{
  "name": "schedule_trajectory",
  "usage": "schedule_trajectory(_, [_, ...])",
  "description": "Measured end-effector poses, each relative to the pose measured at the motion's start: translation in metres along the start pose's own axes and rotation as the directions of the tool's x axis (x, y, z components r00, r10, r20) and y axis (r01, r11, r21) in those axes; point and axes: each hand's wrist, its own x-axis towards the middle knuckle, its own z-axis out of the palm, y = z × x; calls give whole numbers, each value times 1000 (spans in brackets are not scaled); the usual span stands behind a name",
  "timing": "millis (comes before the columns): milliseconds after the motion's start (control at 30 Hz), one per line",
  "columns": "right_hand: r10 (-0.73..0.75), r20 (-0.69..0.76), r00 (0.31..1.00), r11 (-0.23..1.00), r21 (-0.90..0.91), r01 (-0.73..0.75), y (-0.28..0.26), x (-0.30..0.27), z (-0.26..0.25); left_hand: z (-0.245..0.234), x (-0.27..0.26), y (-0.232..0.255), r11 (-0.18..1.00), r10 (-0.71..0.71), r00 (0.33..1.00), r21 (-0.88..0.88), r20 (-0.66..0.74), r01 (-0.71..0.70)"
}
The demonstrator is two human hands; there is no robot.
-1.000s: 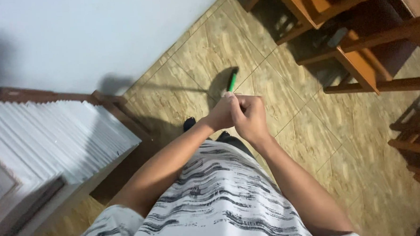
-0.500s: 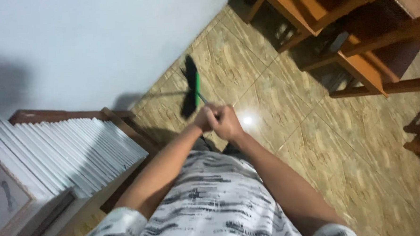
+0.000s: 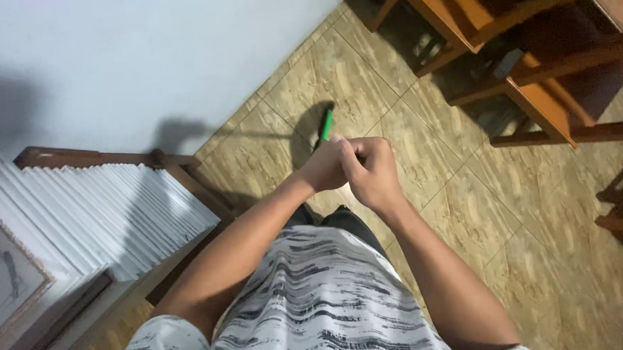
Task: Sweeping the floor with a broom around furniture in a room.
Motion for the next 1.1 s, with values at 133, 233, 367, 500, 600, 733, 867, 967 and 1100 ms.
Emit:
schedule_trajectory(133, [-66, 27, 997, 996, 68, 64, -7, 15, 24, -37, -3, -18, 991, -107, 991, 92, 82, 99])
schedule_trajectory(233, [-166, 28, 986, 983, 89, 163, 29, 46, 66, -40, -8, -90, 927, -127, 990, 363, 68, 94])
schedule_trajectory(367, [-104, 103, 989, 990, 102, 94, 87, 62, 110, 3, -31, -175, 845, -253, 964, 468, -75, 258])
schedule_trajectory(500, [-174, 30, 984, 983, -54, 175, 102, 46, 86, 31, -26, -148, 932, -130, 991, 337, -41, 136])
schedule_trajectory(600, [-89, 102, 991, 986, -133, 102, 102, 26, 59, 69, -22, -139, 983, -21, 997, 178, -69, 33])
schedule_trajectory(733, [33, 51, 998, 973, -231, -20, 98, 14, 34, 102, -4, -123, 981, -116, 990, 167, 79, 101])
schedule_trajectory(867, [-32, 76, 997, 976, -211, 47, 108, 14, 21, 97, 8, -104, 978, -145, 970, 176, 196, 110])
schedule_trajectory(967, [5, 46, 999, 995, -96, 0, 72, 22, 15, 84, 16, -96, 944, -174, 985, 283, -8, 169])
schedule_trajectory(1100, [18, 76, 997, 996, -84, -12, 29, 21, 0, 3, 16, 3, 940, -264, 964, 217, -18, 262])
